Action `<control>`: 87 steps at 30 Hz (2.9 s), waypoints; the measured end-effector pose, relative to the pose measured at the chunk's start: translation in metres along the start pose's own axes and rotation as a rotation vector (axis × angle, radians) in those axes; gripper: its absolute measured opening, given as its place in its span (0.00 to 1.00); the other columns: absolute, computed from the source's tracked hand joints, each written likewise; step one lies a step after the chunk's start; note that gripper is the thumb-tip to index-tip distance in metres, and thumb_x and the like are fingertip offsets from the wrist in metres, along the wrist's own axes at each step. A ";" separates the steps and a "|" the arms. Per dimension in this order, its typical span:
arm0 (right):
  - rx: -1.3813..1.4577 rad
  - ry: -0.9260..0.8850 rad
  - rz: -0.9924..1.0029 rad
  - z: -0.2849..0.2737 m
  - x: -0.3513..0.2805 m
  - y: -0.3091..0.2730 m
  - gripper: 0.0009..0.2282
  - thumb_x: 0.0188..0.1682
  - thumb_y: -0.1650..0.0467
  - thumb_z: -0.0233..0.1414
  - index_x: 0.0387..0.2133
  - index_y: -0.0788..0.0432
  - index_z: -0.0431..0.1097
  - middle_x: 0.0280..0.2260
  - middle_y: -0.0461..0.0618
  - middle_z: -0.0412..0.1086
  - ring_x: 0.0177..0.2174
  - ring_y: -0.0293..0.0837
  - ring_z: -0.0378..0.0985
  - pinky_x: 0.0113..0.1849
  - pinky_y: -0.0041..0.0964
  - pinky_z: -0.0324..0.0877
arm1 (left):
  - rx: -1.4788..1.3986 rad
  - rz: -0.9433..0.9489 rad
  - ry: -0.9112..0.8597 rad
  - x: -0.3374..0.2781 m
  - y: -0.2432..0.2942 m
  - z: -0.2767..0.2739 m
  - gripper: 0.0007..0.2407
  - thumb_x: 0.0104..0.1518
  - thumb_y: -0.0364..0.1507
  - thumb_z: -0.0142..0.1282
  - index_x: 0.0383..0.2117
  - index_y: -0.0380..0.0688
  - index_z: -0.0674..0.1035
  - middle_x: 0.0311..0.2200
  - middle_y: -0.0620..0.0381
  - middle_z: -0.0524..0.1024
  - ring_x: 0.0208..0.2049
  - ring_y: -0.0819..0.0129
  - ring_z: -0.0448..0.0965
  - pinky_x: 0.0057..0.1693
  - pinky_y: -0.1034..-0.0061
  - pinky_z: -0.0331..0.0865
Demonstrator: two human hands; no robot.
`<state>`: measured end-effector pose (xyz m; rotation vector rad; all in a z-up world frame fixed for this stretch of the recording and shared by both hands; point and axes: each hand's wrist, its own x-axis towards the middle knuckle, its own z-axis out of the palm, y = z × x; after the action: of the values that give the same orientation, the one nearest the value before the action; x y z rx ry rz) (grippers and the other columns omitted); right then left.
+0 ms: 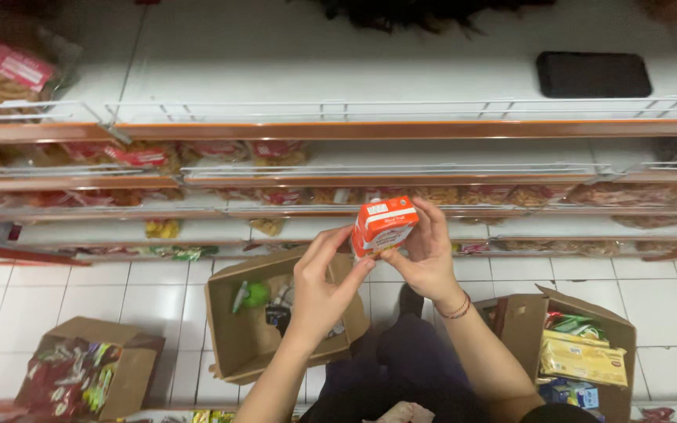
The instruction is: The person picks up yogurt drink cartons from a shelf, wipes them with a cloth, scans them with a handheld barcode scanner, and returns them to the shelf.
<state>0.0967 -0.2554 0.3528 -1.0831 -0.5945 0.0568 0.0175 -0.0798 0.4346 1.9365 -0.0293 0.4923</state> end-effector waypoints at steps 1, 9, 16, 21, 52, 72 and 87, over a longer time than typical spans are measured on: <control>-0.005 0.006 -0.004 -0.010 0.003 -0.008 0.38 0.46 0.82 0.61 0.67 0.53 0.48 0.63 0.52 0.59 0.61 0.48 0.66 0.57 0.51 0.71 | 0.009 0.037 0.002 0.004 0.007 0.008 0.20 0.51 0.26 0.68 0.50 0.35 0.78 0.47 0.47 0.79 0.46 0.60 0.83 0.53 0.71 0.75; -0.344 -0.004 -0.248 -0.098 0.034 -0.070 0.37 0.41 0.83 0.64 0.64 0.53 0.55 0.61 0.51 0.61 0.62 0.49 0.65 0.63 0.48 0.64 | 0.047 0.319 -0.004 0.058 0.059 0.088 0.27 0.51 0.22 0.67 0.59 0.34 0.72 0.51 0.45 0.74 0.50 0.52 0.79 0.55 0.66 0.74; -0.436 -0.010 -0.420 -0.170 0.098 -0.145 0.35 0.46 0.83 0.62 0.64 0.49 0.55 0.58 0.54 0.64 0.58 0.51 0.71 0.53 0.47 0.77 | 0.094 0.725 -0.065 0.142 0.100 0.162 0.25 0.53 0.18 0.67 0.58 0.44 0.74 0.55 0.43 0.70 0.52 0.49 0.77 0.57 0.63 0.76; -0.761 -0.008 -0.656 -0.217 0.147 -0.198 0.35 0.42 0.82 0.64 0.61 0.47 0.57 0.55 0.57 0.66 0.52 0.50 0.75 0.47 0.39 0.78 | 0.171 0.921 -0.077 0.201 0.125 0.202 0.26 0.51 0.18 0.66 0.59 0.46 0.75 0.58 0.44 0.70 0.57 0.49 0.76 0.62 0.60 0.75; -1.601 0.204 -0.677 -0.231 0.260 -0.273 0.32 0.38 0.71 0.72 0.56 0.65 0.67 0.51 0.56 0.66 0.53 0.58 0.62 0.55 0.53 0.57 | 0.621 1.016 0.248 0.335 0.136 0.239 0.24 0.64 0.35 0.67 0.65 0.62 0.71 0.63 0.58 0.70 0.66 0.65 0.70 0.73 0.63 0.44; -1.668 0.173 -0.584 -0.250 0.272 -0.263 0.31 0.43 0.64 0.73 0.57 0.63 0.70 0.57 0.48 0.69 0.59 0.55 0.56 0.56 0.51 0.46 | 0.737 0.985 0.294 0.339 0.133 0.246 0.20 0.65 0.34 0.62 0.64 0.53 0.75 0.61 0.58 0.72 0.64 0.66 0.70 0.75 0.59 0.41; -1.677 0.246 -0.749 -0.261 0.259 -0.240 0.31 0.45 0.60 0.72 0.60 0.59 0.70 0.55 0.57 0.54 0.54 0.56 0.52 0.55 0.57 0.49 | 0.712 0.983 0.274 0.324 0.127 0.243 0.19 0.65 0.30 0.61 0.63 0.51 0.76 0.66 0.53 0.69 0.69 0.60 0.66 0.76 0.52 0.31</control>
<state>0.3826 -0.4986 0.5795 -2.3060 -0.7543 -1.4367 0.3616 -0.2813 0.5802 2.4320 -0.7405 1.5799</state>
